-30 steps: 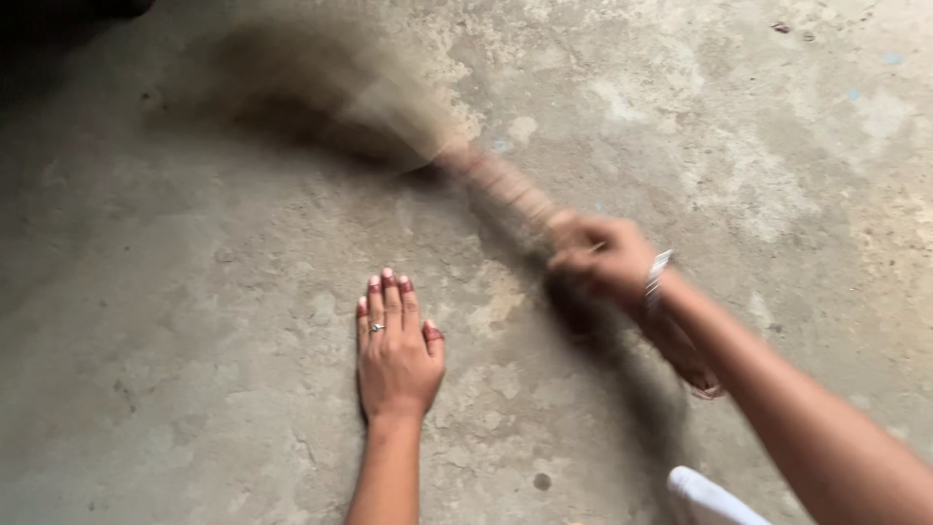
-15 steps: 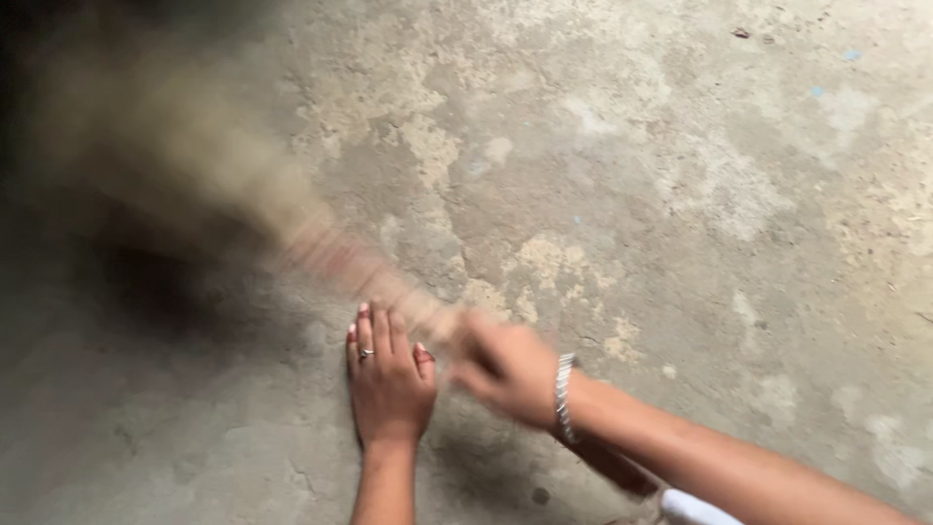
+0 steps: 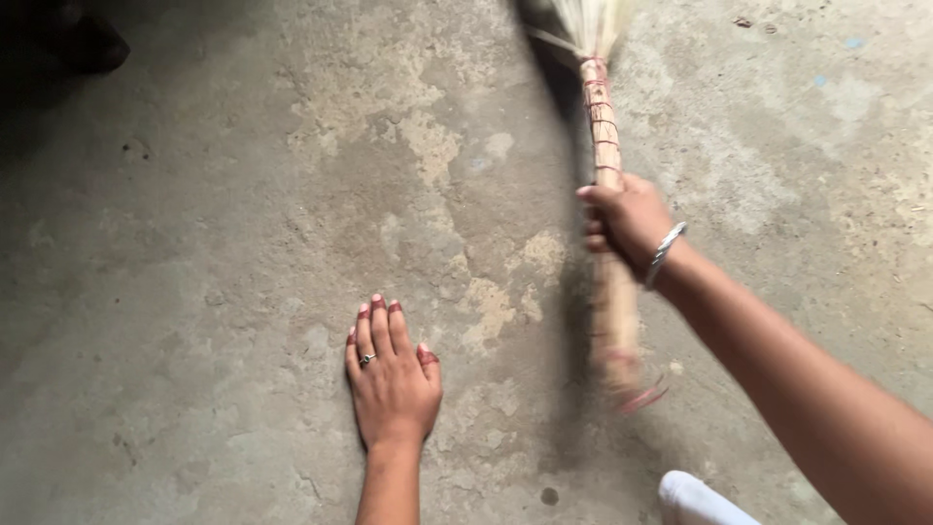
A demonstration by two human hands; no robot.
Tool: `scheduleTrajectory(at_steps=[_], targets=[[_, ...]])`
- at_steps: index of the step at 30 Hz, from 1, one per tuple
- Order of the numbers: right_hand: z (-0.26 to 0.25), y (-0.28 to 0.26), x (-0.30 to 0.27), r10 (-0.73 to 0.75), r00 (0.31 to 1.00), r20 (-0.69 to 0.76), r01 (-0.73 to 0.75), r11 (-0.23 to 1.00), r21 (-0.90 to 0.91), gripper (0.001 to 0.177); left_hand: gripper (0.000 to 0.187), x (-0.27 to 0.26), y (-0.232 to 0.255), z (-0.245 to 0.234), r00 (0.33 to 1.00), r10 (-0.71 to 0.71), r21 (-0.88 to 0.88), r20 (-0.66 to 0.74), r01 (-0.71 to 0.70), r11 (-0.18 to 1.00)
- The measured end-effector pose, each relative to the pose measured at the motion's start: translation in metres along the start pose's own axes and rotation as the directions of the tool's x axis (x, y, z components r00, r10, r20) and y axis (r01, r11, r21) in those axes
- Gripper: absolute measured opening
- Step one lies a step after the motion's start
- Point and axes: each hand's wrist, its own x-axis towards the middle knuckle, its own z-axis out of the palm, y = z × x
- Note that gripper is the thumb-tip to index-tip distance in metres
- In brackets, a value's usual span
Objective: The person sweeps a concrete floor by hand using a short-handled grass broom, moving across the surface while seated.
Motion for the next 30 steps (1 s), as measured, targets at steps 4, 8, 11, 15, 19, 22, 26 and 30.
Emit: scheduleTrajectory(at_steps=[4,8,11,15,19,22,26,30], targets=[[0.050,0.018,-0.066,-0.107,0.965,0.241,0.185,0.927,-0.328,0.017,0.066,-0.002,-0.002,0.007,1.000,0.010,0.061,-0.005,-0.010,0.998],[0.087,0.041,-0.128,0.183,0.712,0.677,0.174,0.889,-0.423,0.022,0.074,-0.008,-0.010,0.015,0.979,0.144,0.034,-0.144,-0.141,0.989],[0.091,0.053,-0.123,0.014,0.501,0.865,0.647,0.658,-0.386,0.037,0.065,-0.004,-0.009,0.021,0.995,0.045,0.107,-0.084,-0.036,0.994],[0.067,0.047,-0.057,0.110,0.790,0.603,0.436,0.591,-0.679,0.031,0.065,-0.006,-0.007,0.013,0.992,0.073,-0.009,-0.099,-0.074,0.997],[-0.002,0.014,0.007,0.064,0.989,0.130,0.009,0.867,-0.498,0.018,0.067,-0.003,-0.003,0.005,1.000,0.000,0.034,-0.004,0.000,0.999],[-0.030,-0.011,0.029,0.052,0.998,-0.020,-0.054,0.992,-0.113,0.012,0.067,0.000,-0.002,0.002,1.000,0.006,0.020,0.013,-0.007,1.000],[0.011,-0.024,0.003,-0.080,0.984,-0.159,0.028,0.952,-0.305,0.014,0.069,0.001,-0.001,0.000,1.000,0.000,0.003,0.020,0.000,1.000],[0.071,0.003,-0.082,0.095,0.980,0.173,0.021,0.823,-0.568,0.017,0.068,-0.002,-0.002,0.000,1.000,0.015,0.012,0.001,-0.015,1.000]])
